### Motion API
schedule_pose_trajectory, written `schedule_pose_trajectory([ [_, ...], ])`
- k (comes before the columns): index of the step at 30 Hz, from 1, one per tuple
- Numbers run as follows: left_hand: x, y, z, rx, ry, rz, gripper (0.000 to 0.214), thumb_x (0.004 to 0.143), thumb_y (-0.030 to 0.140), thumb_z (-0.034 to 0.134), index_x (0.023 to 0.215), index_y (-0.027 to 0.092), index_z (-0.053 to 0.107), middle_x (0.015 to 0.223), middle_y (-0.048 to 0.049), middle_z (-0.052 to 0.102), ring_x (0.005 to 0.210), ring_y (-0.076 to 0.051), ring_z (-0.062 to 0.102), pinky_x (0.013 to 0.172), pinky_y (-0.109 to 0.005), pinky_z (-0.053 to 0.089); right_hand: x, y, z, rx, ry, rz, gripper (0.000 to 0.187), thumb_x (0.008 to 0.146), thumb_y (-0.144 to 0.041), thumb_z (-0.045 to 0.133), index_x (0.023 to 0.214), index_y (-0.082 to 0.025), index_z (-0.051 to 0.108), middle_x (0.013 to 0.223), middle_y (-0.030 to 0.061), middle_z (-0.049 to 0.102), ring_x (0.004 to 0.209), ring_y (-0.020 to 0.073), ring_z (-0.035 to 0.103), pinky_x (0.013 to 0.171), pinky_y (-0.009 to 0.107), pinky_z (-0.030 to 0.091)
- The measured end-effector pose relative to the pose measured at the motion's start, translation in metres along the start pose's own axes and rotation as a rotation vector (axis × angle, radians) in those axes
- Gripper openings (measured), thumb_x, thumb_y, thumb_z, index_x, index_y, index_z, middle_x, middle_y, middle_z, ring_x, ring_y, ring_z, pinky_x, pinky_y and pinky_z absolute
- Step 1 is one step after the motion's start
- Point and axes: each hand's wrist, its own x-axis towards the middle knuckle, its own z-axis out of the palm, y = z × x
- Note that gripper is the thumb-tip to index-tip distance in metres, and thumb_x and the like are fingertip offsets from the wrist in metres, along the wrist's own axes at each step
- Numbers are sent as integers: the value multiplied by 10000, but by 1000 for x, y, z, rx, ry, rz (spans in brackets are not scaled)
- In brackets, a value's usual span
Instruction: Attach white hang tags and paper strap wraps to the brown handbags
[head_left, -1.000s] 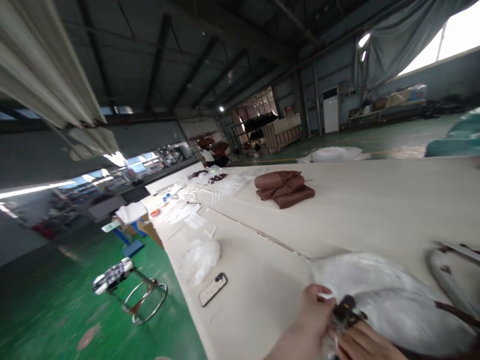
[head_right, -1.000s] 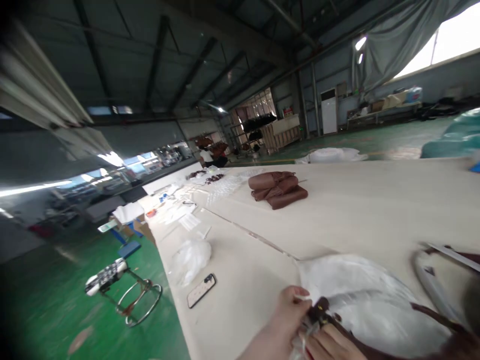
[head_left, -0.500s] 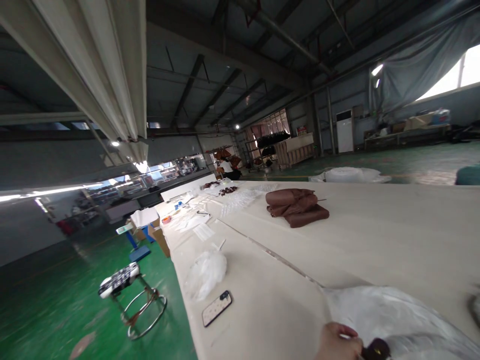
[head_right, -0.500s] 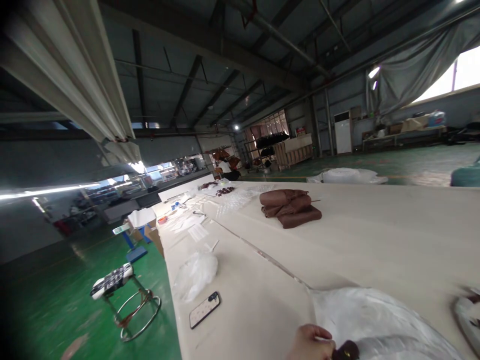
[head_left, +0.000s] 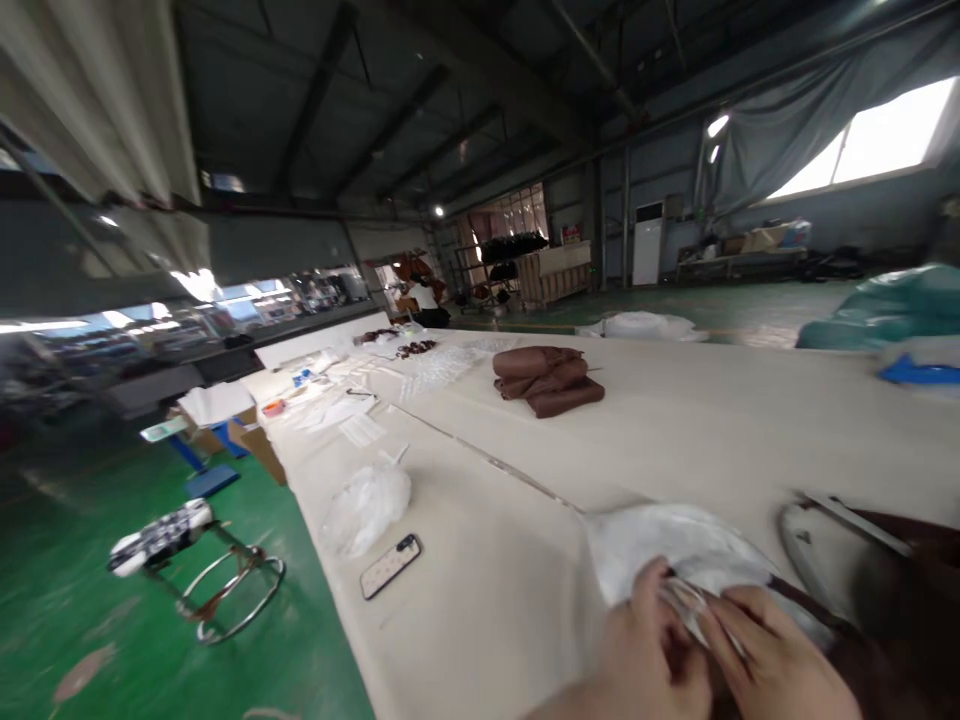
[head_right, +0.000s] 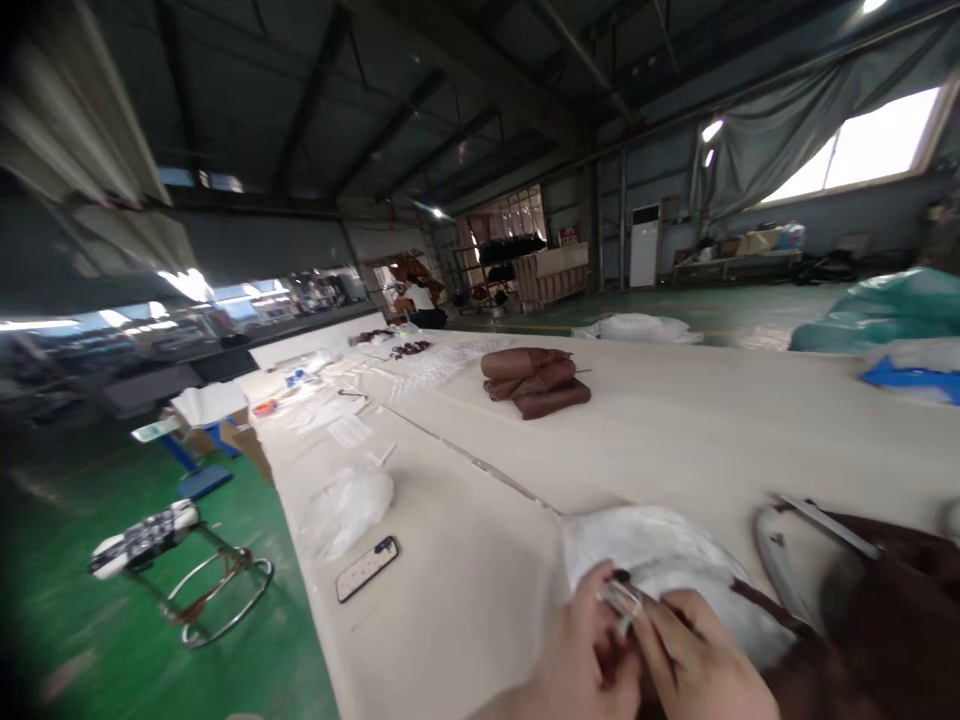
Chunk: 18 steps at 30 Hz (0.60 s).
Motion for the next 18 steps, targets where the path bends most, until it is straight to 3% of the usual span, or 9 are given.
schedule_pose_trajectory([
  [2, -1, 22, -13, -78, -15, 80, 660, 776, 262, 601, 1388, 200, 362, 720, -6, 588, 569, -132, 491, 549, -241, 373, 5, -10, -8, -7, -109, 106, 346, 960, -370, 417, 888, -215, 718, 743, 45, 654, 588, 125, 608, 507, 224, 444],
  [6, 25, 37, -36, -406, 122, -84, 422, 741, 236, 576, 1151, 156, 515, 602, 54, 494, 502, -78, 411, 494, -185, 311, 12, -22, -11, 39, -220, 125, 274, 956, -289, 453, 873, -187, 693, 707, 26, 609, 623, 116, 597, 582, 217, 444],
  [8, 41, 29, -46, -466, 174, -182, 361, 714, 240, 565, 1062, 141, 549, 558, 68, 453, 456, -66, 362, 461, -178, 273, 11, -23, -16, 52, -197, 127, 254, 947, -262, 468, 856, -178, 690, 716, 33, 616, 637, 121, 600, 606, 222, 457],
  [10, 54, 13, -56, -335, 175, -235, 337, 699, 249, 580, 1021, 146, 583, 604, 45, 511, 449, -64, 369, 467, -186, 303, 8, -22, -26, 76, -134, 139, 206, 931, -241, 498, 917, -174, 692, 762, 45, 640, 664, 128, 613, 638, 228, 481],
  [12, 61, -7, -61, -95, 183, -224, 325, 697, 261, 616, 1007, 162, 616, 822, -32, 625, 524, -80, 468, 558, -222, 409, 3, -23, -40, 93, -63, 152, 165, 906, -209, 541, 976, -175, 687, 819, 56, 661, 701, 137, 628, 669, 236, 499],
  [14, 64, -25, -61, 63, 204, -208, 336, 729, 295, 626, 1043, 174, 624, 1106, -99, 613, 677, -121, 573, 699, -271, 470, -2, -30, -55, 95, -39, 129, 170, 875, -177, 585, 1017, -179, 679, 854, 59, 670, 732, 145, 634, 687, 242, 505],
  [16, 65, -38, -55, 53, 143, -254, 361, 806, 382, 568, 1097, 172, 609, 1208, -122, 581, 876, -184, 614, 809, -307, 471, -5, -45, -68, 112, -86, 60, 218, 863, -158, 597, 1070, -179, 662, 861, 59, 672, 741, 147, 631, 689, 249, 503],
  [18, 64, -45, -47, -24, 13, -347, 433, 858, 501, 481, 1096, 162, 607, 1165, -122, 614, 1025, -233, 588, 859, -332, 460, -6, -64, -75, 164, -183, -23, 250, 876, -159, 574, 1118, -168, 638, 835, 55, 669, 714, 144, 620, 659, 252, 495],
])
